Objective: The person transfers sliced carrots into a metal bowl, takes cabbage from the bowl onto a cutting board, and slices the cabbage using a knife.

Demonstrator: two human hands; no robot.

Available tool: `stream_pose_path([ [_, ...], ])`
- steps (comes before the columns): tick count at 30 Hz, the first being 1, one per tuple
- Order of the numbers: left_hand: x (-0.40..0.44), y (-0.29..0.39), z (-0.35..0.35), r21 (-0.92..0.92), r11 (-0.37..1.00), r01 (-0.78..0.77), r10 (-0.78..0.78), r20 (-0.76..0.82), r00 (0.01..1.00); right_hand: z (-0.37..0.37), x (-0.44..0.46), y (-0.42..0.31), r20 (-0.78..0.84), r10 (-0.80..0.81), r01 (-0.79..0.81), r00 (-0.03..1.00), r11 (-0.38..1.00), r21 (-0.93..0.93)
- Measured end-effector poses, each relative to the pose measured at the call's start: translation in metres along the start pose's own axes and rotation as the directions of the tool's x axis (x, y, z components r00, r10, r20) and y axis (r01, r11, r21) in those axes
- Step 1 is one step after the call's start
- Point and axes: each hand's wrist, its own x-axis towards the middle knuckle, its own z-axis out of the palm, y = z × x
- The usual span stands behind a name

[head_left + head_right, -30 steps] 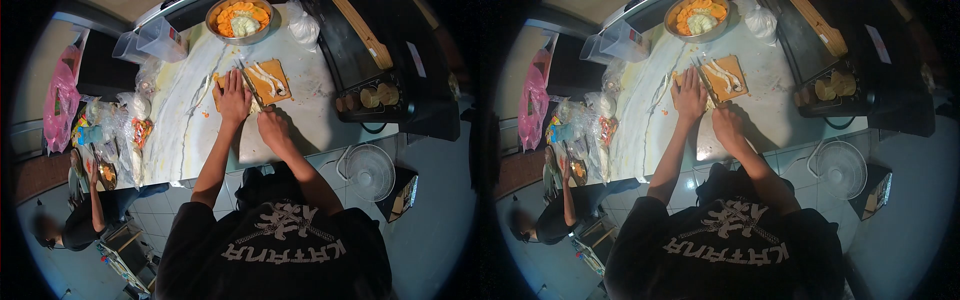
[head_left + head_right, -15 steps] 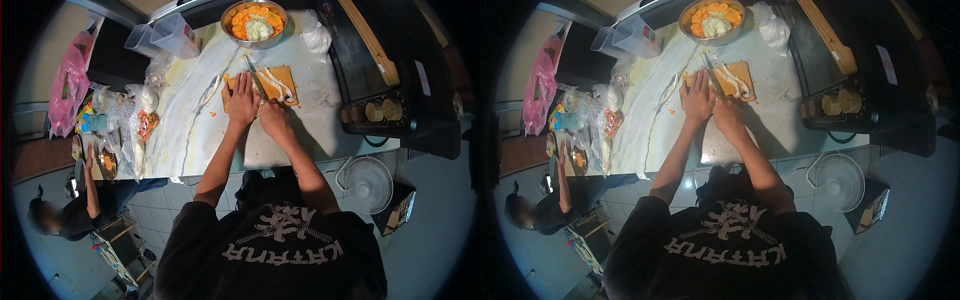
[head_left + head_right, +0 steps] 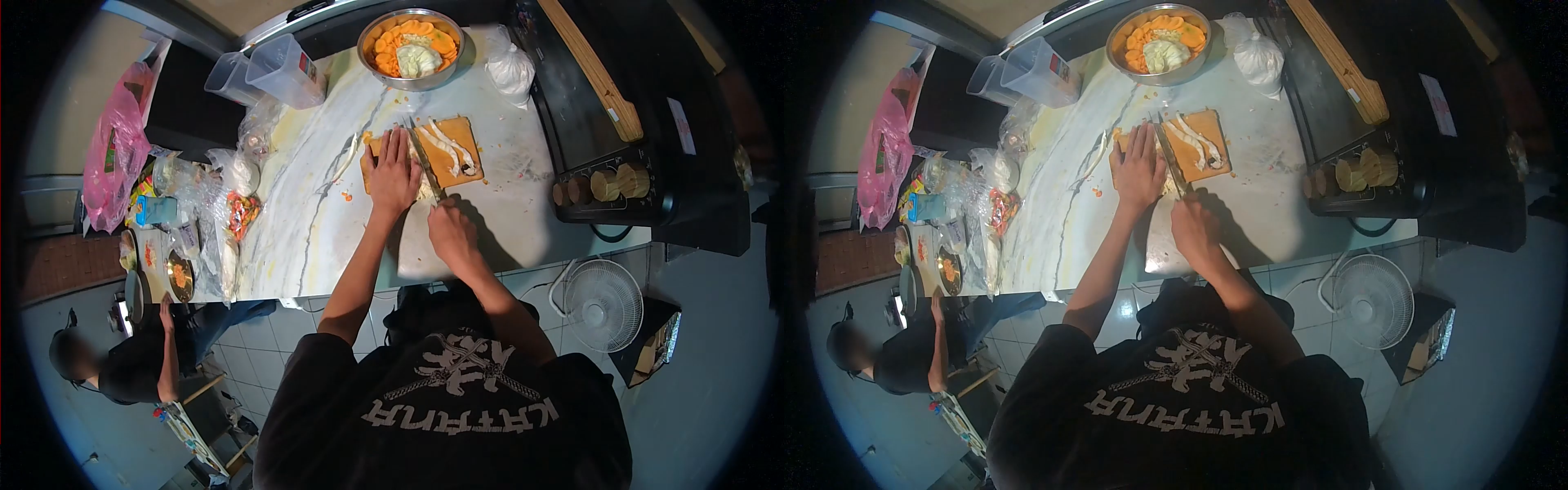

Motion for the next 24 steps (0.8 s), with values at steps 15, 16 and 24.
stream_pose_path([
  [15,0.0,0.001,0.002,0.004,1.0,0.025,-0.025,0.006,1.0,-0.002,-0.017,0.014,0.03,-0.01,0.01,1.0,1.0,0.0],
  [16,-0.002,0.001,0.003,-0.005,1.0,0.031,-0.031,0.007,0.999,0.007,-0.017,0.017,0.006,-0.008,0.008,1.0,0.999,-0.047],
  [24,-0.001,-0.002,0.005,-0.014,1.0,0.006,-0.007,-0.012,1.0,0.011,0.003,0.013,-0.074,-0.023,0.018,0.997,0.998,-0.066],
])
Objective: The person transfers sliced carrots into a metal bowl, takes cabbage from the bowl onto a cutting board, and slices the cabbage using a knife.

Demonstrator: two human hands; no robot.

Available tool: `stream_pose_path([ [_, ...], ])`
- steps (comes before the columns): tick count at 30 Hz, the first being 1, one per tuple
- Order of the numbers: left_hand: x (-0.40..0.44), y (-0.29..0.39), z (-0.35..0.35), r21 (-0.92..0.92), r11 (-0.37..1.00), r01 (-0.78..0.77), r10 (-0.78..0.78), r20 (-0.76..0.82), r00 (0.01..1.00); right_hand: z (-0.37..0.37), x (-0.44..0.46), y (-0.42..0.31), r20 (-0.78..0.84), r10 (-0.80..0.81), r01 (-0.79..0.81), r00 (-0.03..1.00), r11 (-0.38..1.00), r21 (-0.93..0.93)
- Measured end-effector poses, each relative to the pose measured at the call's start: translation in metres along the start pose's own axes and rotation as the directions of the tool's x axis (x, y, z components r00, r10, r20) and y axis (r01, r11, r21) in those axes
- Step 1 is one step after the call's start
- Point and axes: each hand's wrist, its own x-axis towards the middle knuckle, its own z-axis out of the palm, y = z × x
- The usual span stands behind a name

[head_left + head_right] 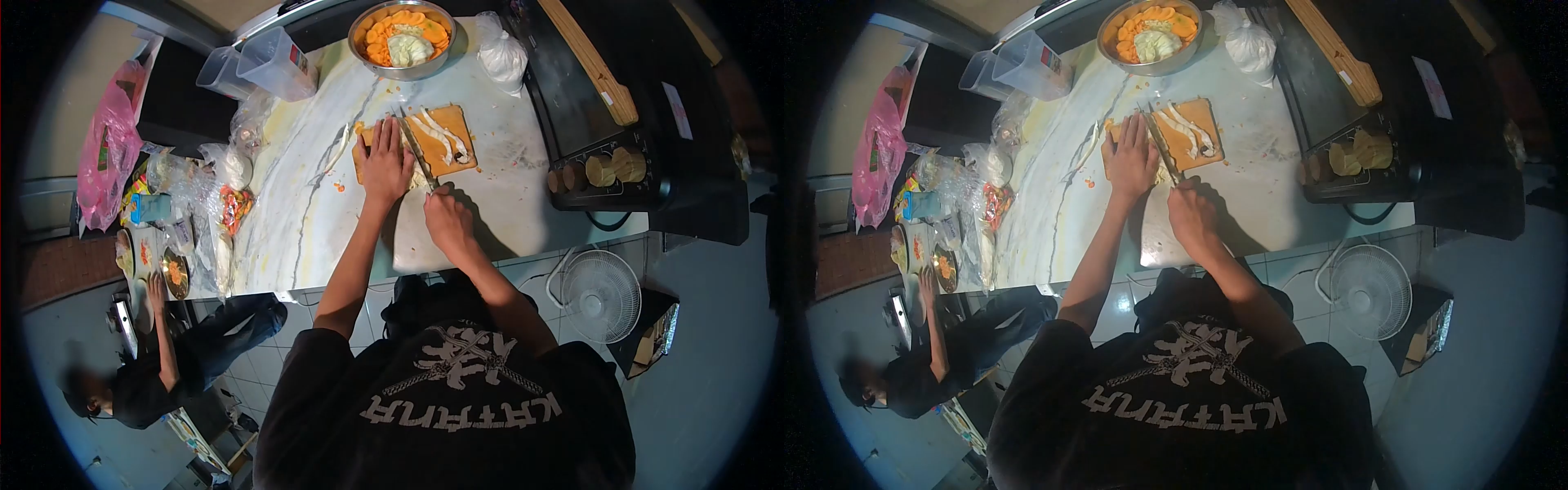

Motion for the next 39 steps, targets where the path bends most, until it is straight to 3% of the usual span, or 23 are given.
stream_pose_path([
  [8,0.0,0.001,-0.002,-0.016,1.0,-0.015,0.015,-0.007,1.0,-0.014,-0.014,0.012,-0.051,-0.006,0.003,0.999,0.999,-0.048],
  [11,0.001,0.002,-0.001,0.008,1.0,-0.018,0.019,-0.017,1.0,-0.019,-0.01,0.014,0.025,0.009,-0.009,1.0,1.0,-0.005],
  [23,0.001,0.003,-0.004,0.011,1.0,-0.004,0.004,0.001,1.0,-0.026,0.005,0.023,0.053,0.005,-0.008,0.999,0.998,0.066],
  [29,0.001,0.009,-0.02,-0.297,0.953,0.059,-0.082,-0.065,0.995,-0.029,0.008,0.032,0.075,-0.028,0.01,0.997,0.975,0.224],
  [33,-0.015,0.021,-0.039,-0.285,0.949,-0.132,0.083,-0.178,0.981,-0.038,0.004,0.035,0.125,0.008,-0.043,0.992,0.958,0.283],
  [36,-0.025,0.029,-0.043,-0.253,0.94,-0.227,0.239,0.018,0.971,-0.028,0.006,0.046,0.092,-0.014,-0.01,0.996,0.966,0.26],
  [39,-0.033,0.018,-0.023,-0.255,0.934,-0.249,0.257,-0.003,0.966,-0.029,0.01,0.047,0.101,-0.06,0.03,0.993,0.96,0.278],
])
